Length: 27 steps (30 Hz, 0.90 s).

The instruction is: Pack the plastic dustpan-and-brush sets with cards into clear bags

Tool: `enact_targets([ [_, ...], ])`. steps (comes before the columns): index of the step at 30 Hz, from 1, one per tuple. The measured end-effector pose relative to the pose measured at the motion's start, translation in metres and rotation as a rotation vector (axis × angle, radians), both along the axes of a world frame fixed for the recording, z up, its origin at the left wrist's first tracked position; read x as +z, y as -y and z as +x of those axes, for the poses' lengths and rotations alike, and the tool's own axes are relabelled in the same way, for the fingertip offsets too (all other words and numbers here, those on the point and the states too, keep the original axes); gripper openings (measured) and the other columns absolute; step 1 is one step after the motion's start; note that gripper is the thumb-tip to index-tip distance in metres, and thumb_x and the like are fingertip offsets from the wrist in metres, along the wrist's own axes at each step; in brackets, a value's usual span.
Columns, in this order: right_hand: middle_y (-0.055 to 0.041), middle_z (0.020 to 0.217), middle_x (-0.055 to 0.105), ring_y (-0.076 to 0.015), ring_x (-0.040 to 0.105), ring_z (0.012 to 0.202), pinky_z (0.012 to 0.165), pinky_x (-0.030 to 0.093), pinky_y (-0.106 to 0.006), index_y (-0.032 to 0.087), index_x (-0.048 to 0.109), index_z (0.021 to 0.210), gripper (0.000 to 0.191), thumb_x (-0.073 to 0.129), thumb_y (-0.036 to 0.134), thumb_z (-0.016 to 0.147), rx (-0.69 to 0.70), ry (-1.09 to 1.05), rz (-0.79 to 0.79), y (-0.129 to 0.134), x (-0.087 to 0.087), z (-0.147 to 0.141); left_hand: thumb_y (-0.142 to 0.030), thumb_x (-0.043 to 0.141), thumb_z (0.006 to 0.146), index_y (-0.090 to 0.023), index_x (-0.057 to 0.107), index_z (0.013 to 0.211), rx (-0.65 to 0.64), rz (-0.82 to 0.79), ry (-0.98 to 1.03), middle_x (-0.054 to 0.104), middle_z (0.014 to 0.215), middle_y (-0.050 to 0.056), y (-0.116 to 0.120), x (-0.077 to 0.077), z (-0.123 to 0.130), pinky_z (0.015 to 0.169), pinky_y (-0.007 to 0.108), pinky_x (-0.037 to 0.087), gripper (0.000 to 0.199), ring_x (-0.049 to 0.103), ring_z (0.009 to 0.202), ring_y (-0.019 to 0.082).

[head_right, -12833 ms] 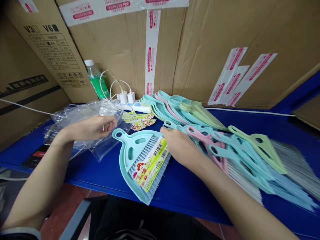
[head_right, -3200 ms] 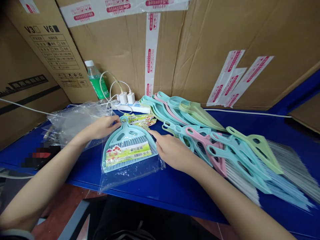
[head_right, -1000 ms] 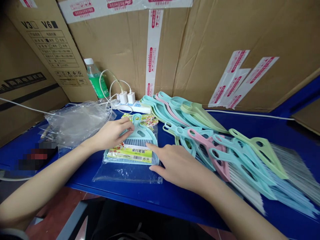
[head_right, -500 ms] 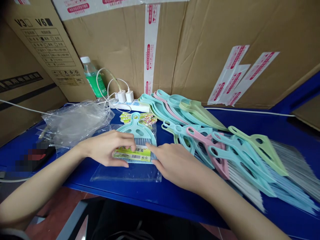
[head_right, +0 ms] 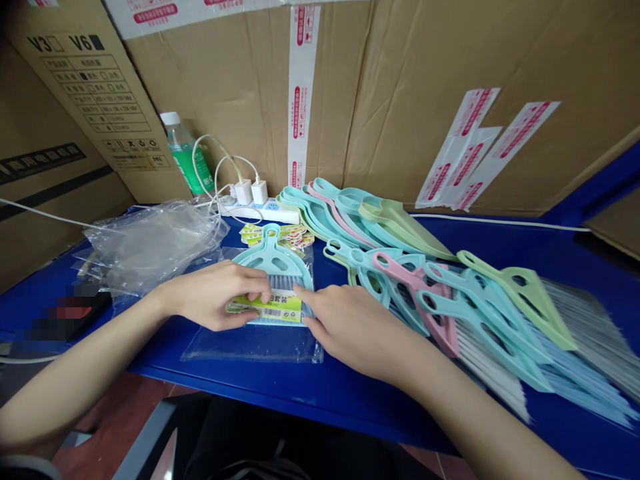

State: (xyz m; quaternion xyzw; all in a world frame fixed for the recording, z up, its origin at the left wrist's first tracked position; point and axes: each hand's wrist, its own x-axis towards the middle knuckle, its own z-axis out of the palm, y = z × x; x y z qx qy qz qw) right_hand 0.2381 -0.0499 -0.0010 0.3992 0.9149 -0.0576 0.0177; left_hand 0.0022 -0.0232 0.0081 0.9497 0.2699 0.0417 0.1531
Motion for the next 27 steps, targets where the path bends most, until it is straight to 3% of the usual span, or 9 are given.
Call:
enact_targets([
  [3,-0.0066,0.085,0.075,-0.0233,0.071,0.075,0.058,0.043,-0.029,0.018,0.057,0.132,0.042,0.045,0.018,0.092,0.014,-0.021,0.031,0.000,0.000,0.000,-0.015,0.055,0.072,-0.020,0.056,0.082,-0.003,-0.010,-0.022,0.061,0.077,-0.001,0.001,0.001,0.001,0.054,0.028,0.035,0.012,0.052,0.059,0.012],
  [8,-0.0058,0.085,0.075,-0.0242,0.070,0.075,0.058,0.042,-0.031,0.020,0.065,0.111,0.030,0.046,0.016,0.088,0.024,-0.074,0.058,0.000,-0.002,0.000,-0.014,0.053,0.067,-0.021,0.053,0.080,0.008,0.008,-0.046,0.059,0.071,-0.002,0.002,0.002,0.002,0.052,0.028,0.033,0.014,0.048,0.055,0.012],
  [14,-0.0052,0.083,0.068,-0.0214,0.064,0.073,0.056,0.036,-0.031,0.019,0.059,0.090,0.017,0.047,0.008,0.085,0.105,-0.108,0.169,0.001,-0.005,-0.007,-0.013,0.054,0.066,-0.021,0.051,0.077,0.011,0.022,-0.049,0.058,0.065,-0.004,0.003,-0.001,0.003,0.050,0.026,0.032,0.013,0.049,0.054,0.012],
  [27,-0.0023,0.076,0.061,-0.0190,0.059,0.067,0.054,0.035,-0.031,0.019,0.056,0.081,0.015,0.050,0.006,0.086,0.210,-0.121,0.266,-0.001,-0.012,-0.009,-0.011,0.056,0.072,-0.020,0.051,0.070,0.012,0.032,-0.027,0.052,0.055,-0.006,0.003,-0.003,0.005,0.048,0.026,0.028,0.011,0.048,0.049,0.011],
])
